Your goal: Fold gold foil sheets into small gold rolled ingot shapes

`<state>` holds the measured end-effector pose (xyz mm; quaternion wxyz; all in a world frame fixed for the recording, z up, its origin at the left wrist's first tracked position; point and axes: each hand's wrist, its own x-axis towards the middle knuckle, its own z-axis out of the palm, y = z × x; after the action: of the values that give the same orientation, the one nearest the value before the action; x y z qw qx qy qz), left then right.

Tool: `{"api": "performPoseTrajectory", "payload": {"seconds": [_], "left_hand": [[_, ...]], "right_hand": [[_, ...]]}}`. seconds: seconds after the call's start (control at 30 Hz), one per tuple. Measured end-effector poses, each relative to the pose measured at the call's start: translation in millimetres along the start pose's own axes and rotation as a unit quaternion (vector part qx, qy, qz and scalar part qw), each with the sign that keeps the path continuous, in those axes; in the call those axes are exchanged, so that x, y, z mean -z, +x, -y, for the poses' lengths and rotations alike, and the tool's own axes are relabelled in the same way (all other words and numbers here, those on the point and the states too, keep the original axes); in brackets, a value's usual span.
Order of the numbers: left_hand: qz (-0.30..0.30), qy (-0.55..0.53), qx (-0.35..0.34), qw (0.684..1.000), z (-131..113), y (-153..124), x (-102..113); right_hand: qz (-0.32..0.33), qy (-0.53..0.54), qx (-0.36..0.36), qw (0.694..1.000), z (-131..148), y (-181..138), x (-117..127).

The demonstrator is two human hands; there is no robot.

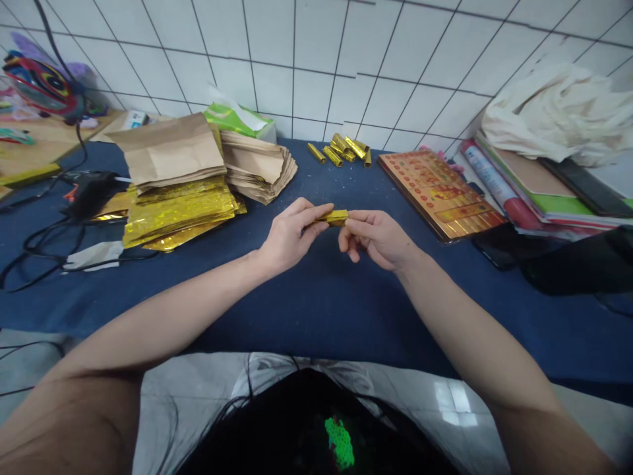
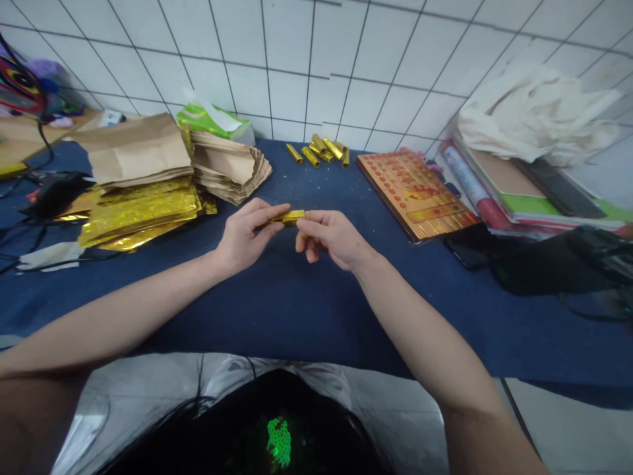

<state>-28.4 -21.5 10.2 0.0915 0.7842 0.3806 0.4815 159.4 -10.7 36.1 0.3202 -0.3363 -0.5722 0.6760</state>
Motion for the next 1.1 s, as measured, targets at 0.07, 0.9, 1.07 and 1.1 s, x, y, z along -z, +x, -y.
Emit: {"api": "performPoseTrajectory", "payload": {"seconds": [0.07, 0.9, 1.07, 1.1], "left_hand": [[0.005, 0.014, -0.034, 0.999, 0.0, -0.9, 0.3], [0.041, 0.020, 0.028, 0.999, -13.9, -6.9, -2.5], [0.044, 0.004, 0.030, 0.999, -13.7, -7.1, -3.4], [0.045, 0.000, 0.029, 0.999, -13.4, -7.0, -3.6]], "right_hand": [[0.052, 0.019, -0.038, 0.998, 1.7, -1.7, 0.4], [-0.221, 0.066, 0.081, 0.970, -27.7, 6.0, -31.8], [-0.240, 0.004, 0.138, 0.961, -27.8, 5.9, -29.6], [-0.227, -0.013, 0.137, 0.964, -28.0, 6.2, -28.2]]}}
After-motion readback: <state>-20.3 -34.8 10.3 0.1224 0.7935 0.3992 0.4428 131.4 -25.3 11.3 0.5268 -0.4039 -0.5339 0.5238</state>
